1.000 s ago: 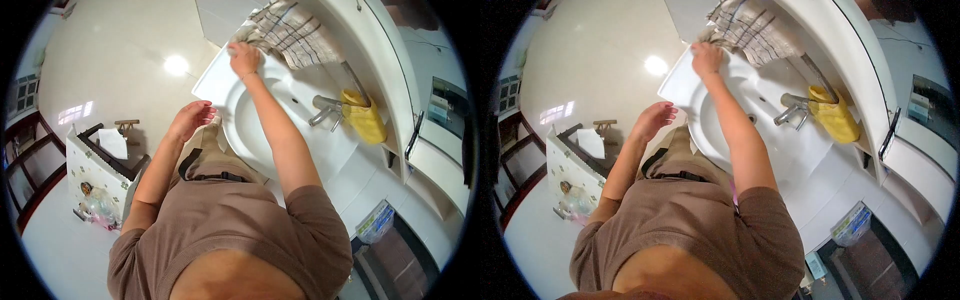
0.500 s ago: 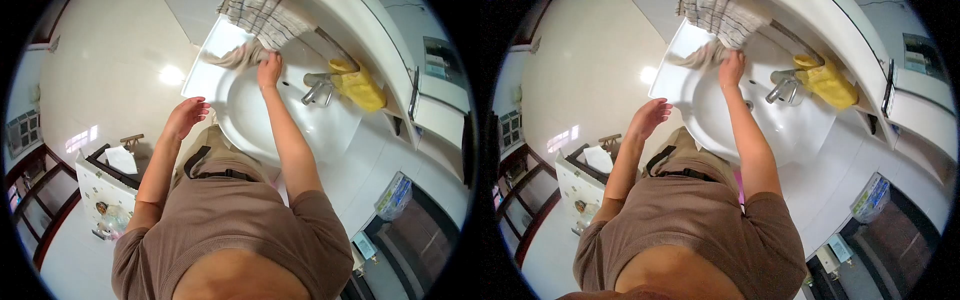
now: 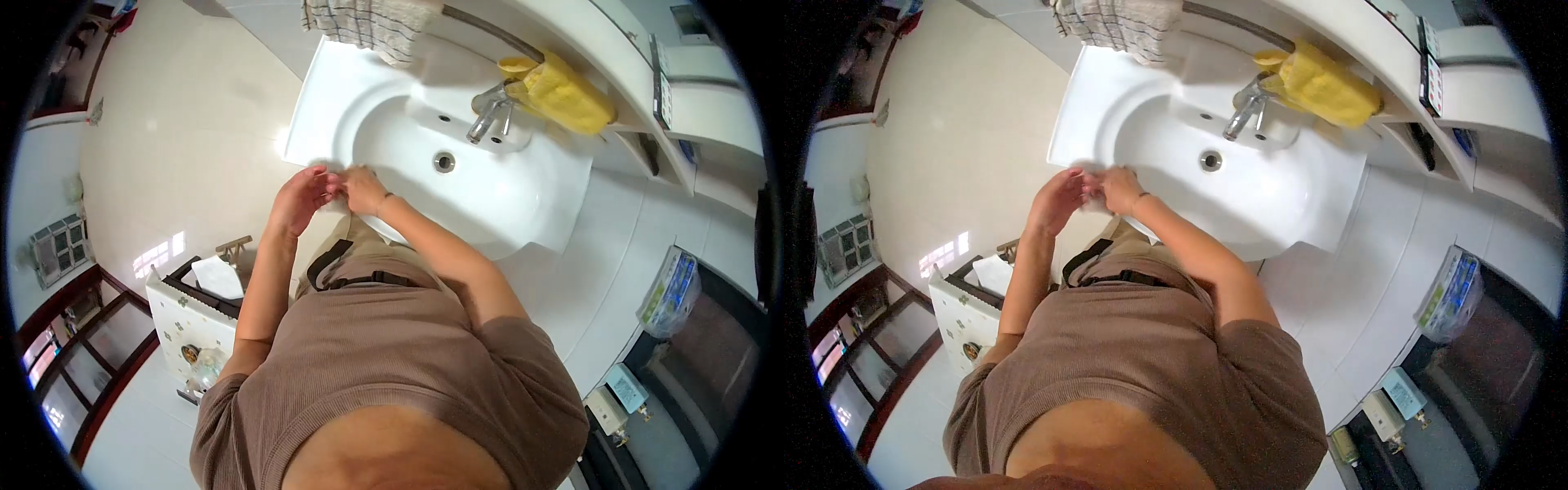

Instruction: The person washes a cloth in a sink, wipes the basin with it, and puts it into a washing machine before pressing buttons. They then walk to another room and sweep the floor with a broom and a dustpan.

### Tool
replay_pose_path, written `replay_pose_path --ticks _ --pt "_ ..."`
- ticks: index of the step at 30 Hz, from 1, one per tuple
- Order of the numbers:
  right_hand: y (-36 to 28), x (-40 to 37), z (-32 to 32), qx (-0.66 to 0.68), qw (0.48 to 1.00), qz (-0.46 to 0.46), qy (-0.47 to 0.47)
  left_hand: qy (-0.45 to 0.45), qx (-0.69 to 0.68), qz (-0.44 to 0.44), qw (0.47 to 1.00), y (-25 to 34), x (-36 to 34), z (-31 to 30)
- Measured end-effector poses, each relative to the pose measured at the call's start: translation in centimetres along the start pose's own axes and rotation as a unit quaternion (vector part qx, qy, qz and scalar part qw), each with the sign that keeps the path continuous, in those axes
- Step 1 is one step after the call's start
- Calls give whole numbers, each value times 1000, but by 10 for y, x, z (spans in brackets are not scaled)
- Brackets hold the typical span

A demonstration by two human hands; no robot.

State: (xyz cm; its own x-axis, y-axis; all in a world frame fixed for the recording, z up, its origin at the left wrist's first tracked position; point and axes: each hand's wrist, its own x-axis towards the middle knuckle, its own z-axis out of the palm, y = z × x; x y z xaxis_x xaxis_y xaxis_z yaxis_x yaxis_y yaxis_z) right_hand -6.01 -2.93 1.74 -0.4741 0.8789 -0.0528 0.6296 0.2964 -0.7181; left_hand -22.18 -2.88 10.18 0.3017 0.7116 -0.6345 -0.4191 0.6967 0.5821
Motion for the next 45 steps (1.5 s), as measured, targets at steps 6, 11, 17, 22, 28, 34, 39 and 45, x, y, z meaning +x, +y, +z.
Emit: replay_pose_path --ticks 6,11,17,22,28,34,39,45 --pt "39 -108 -26 40 987 20 -156 15 18 -3 1000 -9 -5 29" --pt "80 -162 -74 341 913 210 -78 -33 50 -2 998 -27 -4 60" --pt "40 -163 -160 639 760 106 59 -101 313 16 944 -48 -10 121" --pt "-2 -160 -212 605 791 -7 93 1 287 20 958 -66 -11 153" --pt "-49 -170 -211 277 952 -117 57 -190 -51 -127 972 -63 0 180" --pt "-12 -185 -203 494 834 7 246 -22 -3 -69 997 -81 13 187" --pt "65 -175 -148 521 791 68 314 -85 -27 -31 996 -77 -11 223" --pt "48 -168 -127 813 558 -25 164 -215 -102 -166 957 -81 -9 230"
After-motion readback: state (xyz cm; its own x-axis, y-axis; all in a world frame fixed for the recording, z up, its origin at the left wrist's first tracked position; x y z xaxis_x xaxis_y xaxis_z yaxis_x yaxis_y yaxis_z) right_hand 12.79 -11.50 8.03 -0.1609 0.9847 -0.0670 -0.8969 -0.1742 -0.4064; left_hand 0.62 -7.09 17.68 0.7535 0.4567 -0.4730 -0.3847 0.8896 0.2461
